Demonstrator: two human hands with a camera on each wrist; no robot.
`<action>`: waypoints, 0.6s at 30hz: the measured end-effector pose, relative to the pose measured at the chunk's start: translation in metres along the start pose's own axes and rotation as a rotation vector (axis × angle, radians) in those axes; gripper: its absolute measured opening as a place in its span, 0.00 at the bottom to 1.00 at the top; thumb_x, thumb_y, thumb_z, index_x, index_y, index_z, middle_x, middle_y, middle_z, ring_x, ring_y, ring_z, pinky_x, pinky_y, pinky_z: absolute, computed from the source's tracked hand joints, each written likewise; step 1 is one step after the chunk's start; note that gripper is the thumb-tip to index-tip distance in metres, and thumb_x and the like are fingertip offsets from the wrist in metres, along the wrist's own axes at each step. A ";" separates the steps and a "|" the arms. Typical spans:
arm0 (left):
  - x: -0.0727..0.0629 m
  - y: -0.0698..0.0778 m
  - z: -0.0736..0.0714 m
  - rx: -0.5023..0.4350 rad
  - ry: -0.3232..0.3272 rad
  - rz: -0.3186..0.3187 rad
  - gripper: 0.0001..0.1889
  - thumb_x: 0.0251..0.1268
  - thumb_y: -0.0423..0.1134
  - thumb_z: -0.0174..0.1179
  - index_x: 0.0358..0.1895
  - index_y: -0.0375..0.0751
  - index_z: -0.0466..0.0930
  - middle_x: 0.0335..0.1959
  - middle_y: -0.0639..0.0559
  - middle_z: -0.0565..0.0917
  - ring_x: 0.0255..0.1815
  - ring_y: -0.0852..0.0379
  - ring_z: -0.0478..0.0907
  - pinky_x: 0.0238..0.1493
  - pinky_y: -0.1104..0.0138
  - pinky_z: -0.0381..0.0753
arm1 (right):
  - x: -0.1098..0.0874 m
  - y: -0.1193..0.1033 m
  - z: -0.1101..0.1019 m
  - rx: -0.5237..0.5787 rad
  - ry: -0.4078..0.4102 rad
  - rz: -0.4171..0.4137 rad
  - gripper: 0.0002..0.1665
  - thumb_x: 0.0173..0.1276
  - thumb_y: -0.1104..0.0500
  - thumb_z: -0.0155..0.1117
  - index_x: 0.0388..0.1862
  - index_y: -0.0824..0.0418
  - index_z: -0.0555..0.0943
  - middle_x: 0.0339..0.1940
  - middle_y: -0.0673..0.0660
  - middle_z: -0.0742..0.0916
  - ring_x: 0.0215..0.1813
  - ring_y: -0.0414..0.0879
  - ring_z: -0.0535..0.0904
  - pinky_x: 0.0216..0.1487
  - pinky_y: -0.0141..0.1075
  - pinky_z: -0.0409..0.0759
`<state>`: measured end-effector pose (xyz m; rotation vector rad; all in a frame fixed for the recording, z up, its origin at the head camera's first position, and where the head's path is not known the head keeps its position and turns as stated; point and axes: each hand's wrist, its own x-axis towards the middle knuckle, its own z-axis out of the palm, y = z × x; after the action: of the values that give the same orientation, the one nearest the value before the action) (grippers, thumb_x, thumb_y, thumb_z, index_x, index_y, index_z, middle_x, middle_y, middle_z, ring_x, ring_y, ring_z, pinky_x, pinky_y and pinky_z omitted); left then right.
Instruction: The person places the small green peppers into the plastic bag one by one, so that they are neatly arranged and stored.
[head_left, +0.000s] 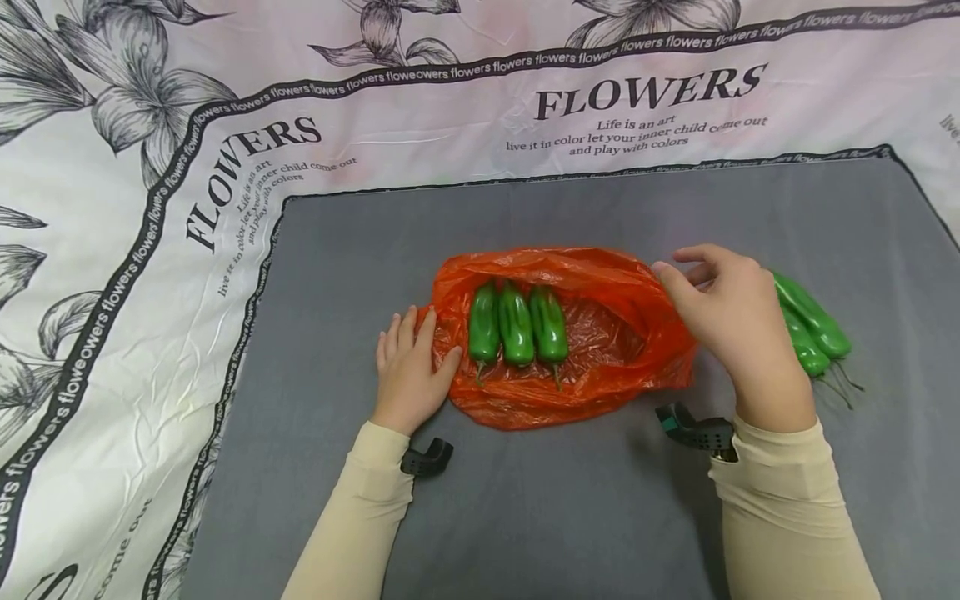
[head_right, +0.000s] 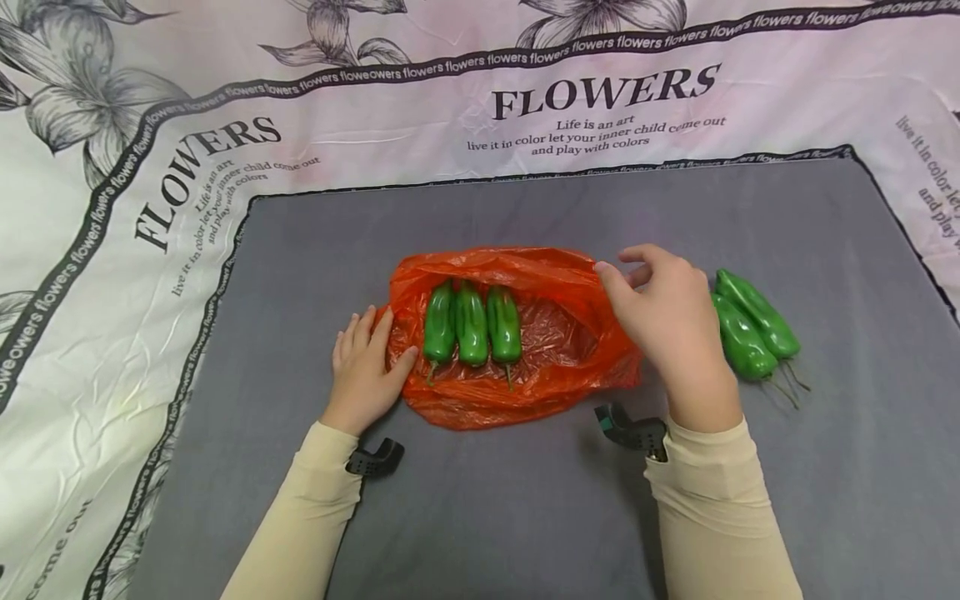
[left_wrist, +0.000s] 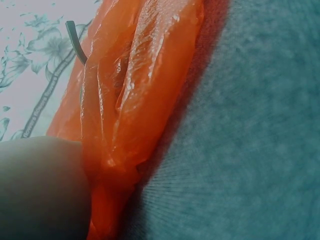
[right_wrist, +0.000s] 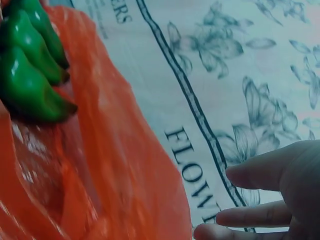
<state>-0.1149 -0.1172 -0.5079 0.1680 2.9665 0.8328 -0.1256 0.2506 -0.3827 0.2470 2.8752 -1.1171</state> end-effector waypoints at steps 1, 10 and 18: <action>0.000 0.000 0.000 -0.002 0.002 0.000 0.37 0.79 0.54 0.57 0.83 0.41 0.61 0.84 0.36 0.55 0.86 0.35 0.42 0.82 0.39 0.35 | 0.001 0.003 -0.002 -0.003 0.005 0.008 0.41 0.77 0.32 0.54 0.71 0.62 0.79 0.53 0.69 0.88 0.46 0.60 0.84 0.34 0.43 0.78; 0.000 0.002 -0.001 -0.002 0.006 -0.001 0.37 0.78 0.54 0.58 0.83 0.41 0.61 0.84 0.35 0.56 0.86 0.35 0.43 0.82 0.39 0.35 | 0.010 0.026 -0.018 -0.060 0.008 0.091 0.44 0.77 0.31 0.51 0.74 0.64 0.76 0.54 0.71 0.85 0.43 0.60 0.80 0.31 0.41 0.76; 0.000 0.002 -0.002 -0.013 -0.002 -0.006 0.37 0.78 0.53 0.58 0.83 0.41 0.61 0.84 0.36 0.55 0.86 0.35 0.42 0.82 0.40 0.34 | 0.012 0.045 -0.033 -0.063 0.016 0.149 0.48 0.75 0.30 0.54 0.76 0.65 0.74 0.50 0.69 0.88 0.29 0.36 0.80 0.30 0.37 0.77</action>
<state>-0.1148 -0.1163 -0.5052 0.1586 2.9579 0.8499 -0.1299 0.3066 -0.3895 0.4598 2.8442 -1.0021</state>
